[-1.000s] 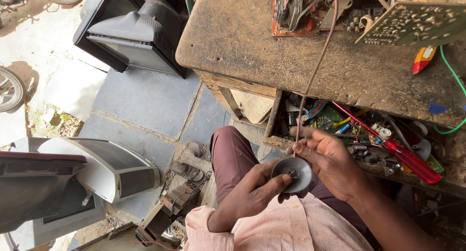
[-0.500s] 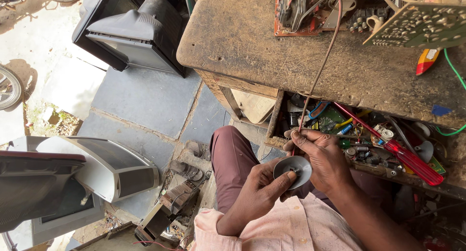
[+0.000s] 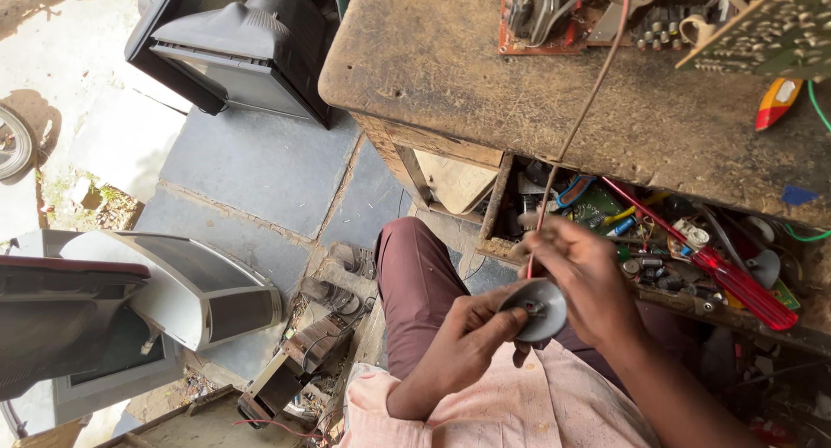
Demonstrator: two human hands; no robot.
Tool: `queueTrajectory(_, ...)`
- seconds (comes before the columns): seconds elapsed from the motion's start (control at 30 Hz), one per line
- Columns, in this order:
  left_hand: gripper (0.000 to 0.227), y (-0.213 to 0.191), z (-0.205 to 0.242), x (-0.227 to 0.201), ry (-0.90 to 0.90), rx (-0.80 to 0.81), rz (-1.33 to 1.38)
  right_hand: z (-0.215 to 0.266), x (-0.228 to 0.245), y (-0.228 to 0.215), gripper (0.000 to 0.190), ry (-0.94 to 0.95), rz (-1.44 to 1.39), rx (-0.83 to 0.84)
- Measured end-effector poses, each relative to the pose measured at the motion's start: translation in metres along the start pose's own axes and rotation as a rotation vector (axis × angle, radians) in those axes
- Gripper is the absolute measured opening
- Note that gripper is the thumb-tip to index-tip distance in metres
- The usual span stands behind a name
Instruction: The person sits on the floor and repairs a small electronic component, likely a speaker, by stripping wires and soldering connections. They use a soldering iron and pliers to manipulate the wires and attach a small white connector to the component.
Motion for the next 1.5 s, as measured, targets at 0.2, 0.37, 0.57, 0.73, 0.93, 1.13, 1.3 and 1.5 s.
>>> queueTrajectory(0.2,0.05,-0.004,0.002,-0.006,0.001,0.045,0.024,0.037,0.062,-0.024,0.03,-0.836,0.57,0.13)
queueTrajectory(0.37,0.059,0.002,0.002,-0.019,0.028,0.035,-0.315,0.041,0.086,-0.018,0.031,-0.888,0.948,0.39)
queueTrajectory(0.57,0.055,0.014,0.003,-0.04,0.164,0.047,-0.523,0.04,0.1,-0.005,0.027,-1.024,1.086,0.488)
queueTrajectory(0.73,0.063,0.023,0.007,-0.054,0.022,0.035,-0.42,0.045,0.102,-0.002,0.023,-1.136,1.157,0.538)
queueTrajectory(0.93,0.057,0.016,0.001,-0.049,0.039,0.058,-0.495,0.044,0.1,-0.016,0.02,-1.327,1.227,0.664)
queueTrajectory(1.13,0.047,0.008,-0.003,-0.046,0.014,0.124,-0.541,0.041,0.098,-0.025,0.016,-1.391,1.226,0.728)
queueTrajectory(1.3,0.044,0.005,-0.003,-0.043,0.007,0.141,-0.498,0.043,0.097,-0.023,0.021,-1.432,1.219,0.704)
queueTrajectory(1.5,0.048,-0.001,-0.001,-0.041,-0.045,0.095,-0.52,0.038,0.087,-0.021,0.035,-1.32,1.043,0.494)
Point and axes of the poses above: each hand's wrist, its own z-axis away from the middle knuckle, its own y-axis out of the palm, x = y × z, the point moved 2 cm from there along -z, towards the middle knuckle, and after that the axes turned 6 degrees about -y, right-handed, at the moved point
